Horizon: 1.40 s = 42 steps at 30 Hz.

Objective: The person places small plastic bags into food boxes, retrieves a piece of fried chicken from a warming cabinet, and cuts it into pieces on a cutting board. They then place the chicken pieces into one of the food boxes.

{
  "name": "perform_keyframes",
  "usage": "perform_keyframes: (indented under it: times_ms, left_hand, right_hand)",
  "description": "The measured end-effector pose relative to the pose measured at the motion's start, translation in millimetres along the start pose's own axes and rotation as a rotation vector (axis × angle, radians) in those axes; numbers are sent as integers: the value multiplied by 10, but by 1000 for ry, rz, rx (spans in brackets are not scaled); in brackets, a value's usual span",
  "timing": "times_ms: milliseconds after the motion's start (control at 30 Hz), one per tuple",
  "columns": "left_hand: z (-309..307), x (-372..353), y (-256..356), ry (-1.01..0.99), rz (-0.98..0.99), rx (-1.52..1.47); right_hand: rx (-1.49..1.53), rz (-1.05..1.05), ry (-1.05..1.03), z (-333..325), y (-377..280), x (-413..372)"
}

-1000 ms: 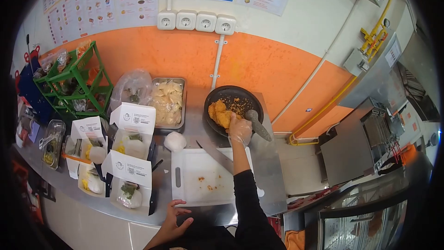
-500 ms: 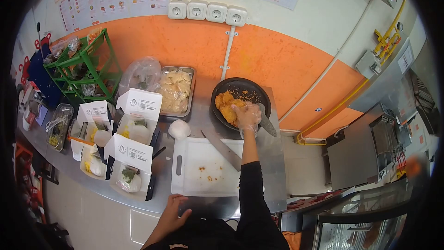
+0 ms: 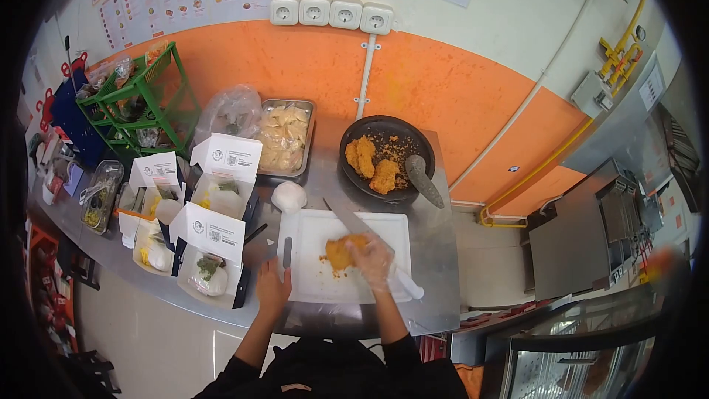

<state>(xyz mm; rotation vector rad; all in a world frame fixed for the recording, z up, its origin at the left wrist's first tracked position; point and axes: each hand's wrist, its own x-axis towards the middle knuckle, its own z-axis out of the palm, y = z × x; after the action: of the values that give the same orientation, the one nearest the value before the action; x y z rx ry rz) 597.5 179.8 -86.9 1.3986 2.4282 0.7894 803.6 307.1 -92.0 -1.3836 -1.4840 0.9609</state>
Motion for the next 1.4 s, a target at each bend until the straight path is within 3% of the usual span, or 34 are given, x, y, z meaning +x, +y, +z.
perform_keyframes:
  times_ms: [133,200,300,433,500,533,600,700,833,900,933,1000,1133,1267,1333,1400]
  left_hand:
    - [103,163,-76,26,20,43]
    - [129,205,-144,-24,3,12]
    - [197,156,-196,56,63,-29]
    - [222,-15,-126,36,-13,-98]
    - [214,-133,-97,-1,-58,-155]
    - [221,-190,-97,-11,-55,-155]
    - [243,-279,-98,11,-47,-249]
    - [175,-367,-84,-57,-78,-272]
    - [-12,-400,24,-90,57,-87]
    - [-133,-287,202,105,201,-55]
    - [-231,-199,337,97,204,-55]
    - [-437,41,674,184,434,-213]
    - [-388,471,1212,10,664,-425]
    - [191,759,1343,-164,800,-441]
    - [474,830,1311,-323,858,-256]
    - [756,823,1219,-352,860,-200]
  right_hand:
    - [-237,120,-123,-92,-48,-318]
    - [-695,-239,-47,-166,-141,-355]
    - [-655,-253,93,-346,-218,-366]
    - [-797,-180,109,-775,11,-393]
    - [-1142,-19,-87,-931,87,-476]
    - [-1145,-9,-86,-996,113,-491]
    - [-1070,-205,-150,-1108,160,-482]
    - [-954,-235,-182,-1242,465,-362]
    - [-921,-290,-129,-1394,8,-471]
    - [-852,43,-263,-1465,-516,-622]
    - [-852,52,-261,-1468,-751,-732]
    - [-716,387,-269,-1386,-1081,-907]
    - [-592,500,-228,-1097,-772,-1318]
    - [-652,533,-178,-882,-795,-1482]
    - [-713,360,-163,-839,-583,-1587]
    - [-711,436,-155,-818,-735,-1528]
